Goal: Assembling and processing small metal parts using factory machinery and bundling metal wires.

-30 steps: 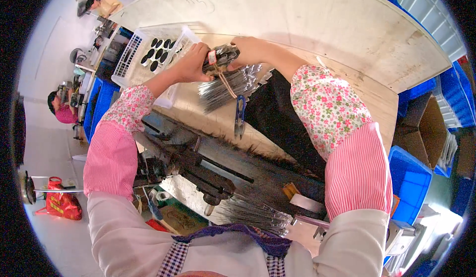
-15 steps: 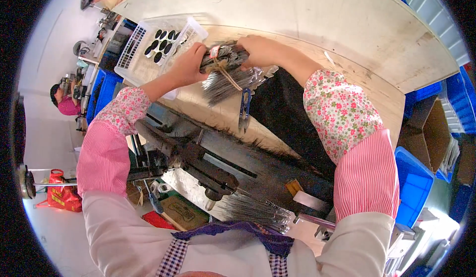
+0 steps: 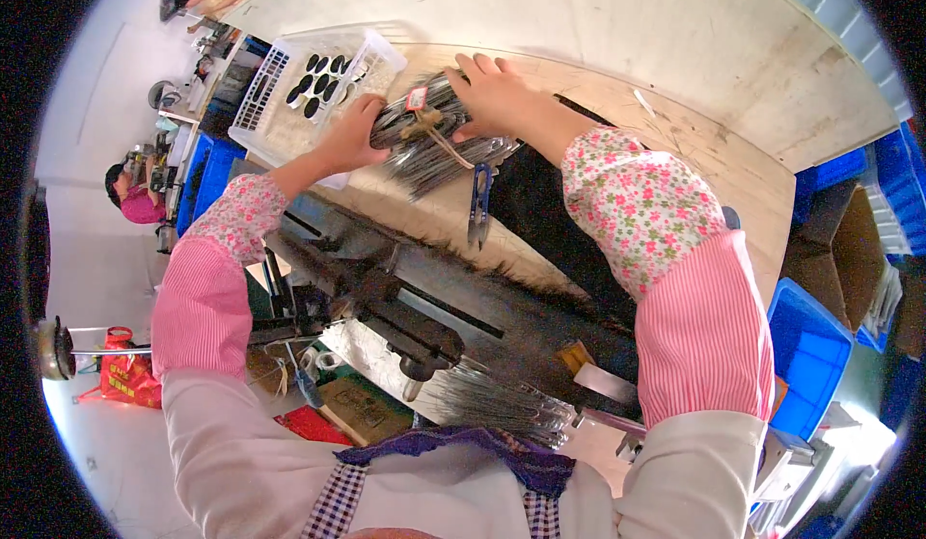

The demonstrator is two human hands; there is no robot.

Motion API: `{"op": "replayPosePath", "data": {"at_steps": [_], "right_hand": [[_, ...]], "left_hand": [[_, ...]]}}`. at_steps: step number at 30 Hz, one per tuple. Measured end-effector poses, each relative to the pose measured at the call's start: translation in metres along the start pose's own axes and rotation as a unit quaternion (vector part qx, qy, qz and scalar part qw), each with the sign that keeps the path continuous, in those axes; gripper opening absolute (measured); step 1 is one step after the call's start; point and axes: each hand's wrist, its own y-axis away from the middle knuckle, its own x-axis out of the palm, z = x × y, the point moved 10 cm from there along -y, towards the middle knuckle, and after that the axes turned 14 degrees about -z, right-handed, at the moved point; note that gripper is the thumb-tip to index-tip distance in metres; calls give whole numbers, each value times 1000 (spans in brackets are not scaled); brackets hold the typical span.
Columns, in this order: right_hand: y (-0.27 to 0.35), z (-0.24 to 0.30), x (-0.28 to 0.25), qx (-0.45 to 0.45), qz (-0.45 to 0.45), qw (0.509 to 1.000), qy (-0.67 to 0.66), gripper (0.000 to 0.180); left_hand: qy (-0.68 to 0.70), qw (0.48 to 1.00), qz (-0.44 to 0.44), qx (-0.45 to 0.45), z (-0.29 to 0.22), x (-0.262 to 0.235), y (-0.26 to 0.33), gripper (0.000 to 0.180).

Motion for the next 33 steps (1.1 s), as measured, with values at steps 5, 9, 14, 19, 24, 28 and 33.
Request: {"op": "replayPosePath", "data": {"at_steps": [5, 9, 14, 19, 24, 28, 33], "right_hand": [[7, -5, 8, 13, -94, 994, 45, 89], [8, 8, -20, -41, -150, 987, 30, 74], [13, 12, -26, -79, -80, 993, 20, 22], [11, 18, -15, -58, -112, 992, 24, 8], [13, 10, 1, 76, -80, 994, 15, 13], [22, 8, 6, 130, -81, 985, -80, 21], [23, 4, 9, 161, -32, 980, -114, 27]], "left_hand": [[43, 987, 75, -136, 17, 24, 1, 63], [47, 988, 78, -125, 19, 20, -4, 61], [121, 964, 160, -176, 15, 16, -6, 69], [120, 956, 171, -208, 10, 25, -3, 73], [161, 950, 167, -207, 7, 38, 12, 89], [239, 944, 121, -192, 2, 38, 9, 108], [135, 974, 84, -162, -6, 32, 0, 117]]}}
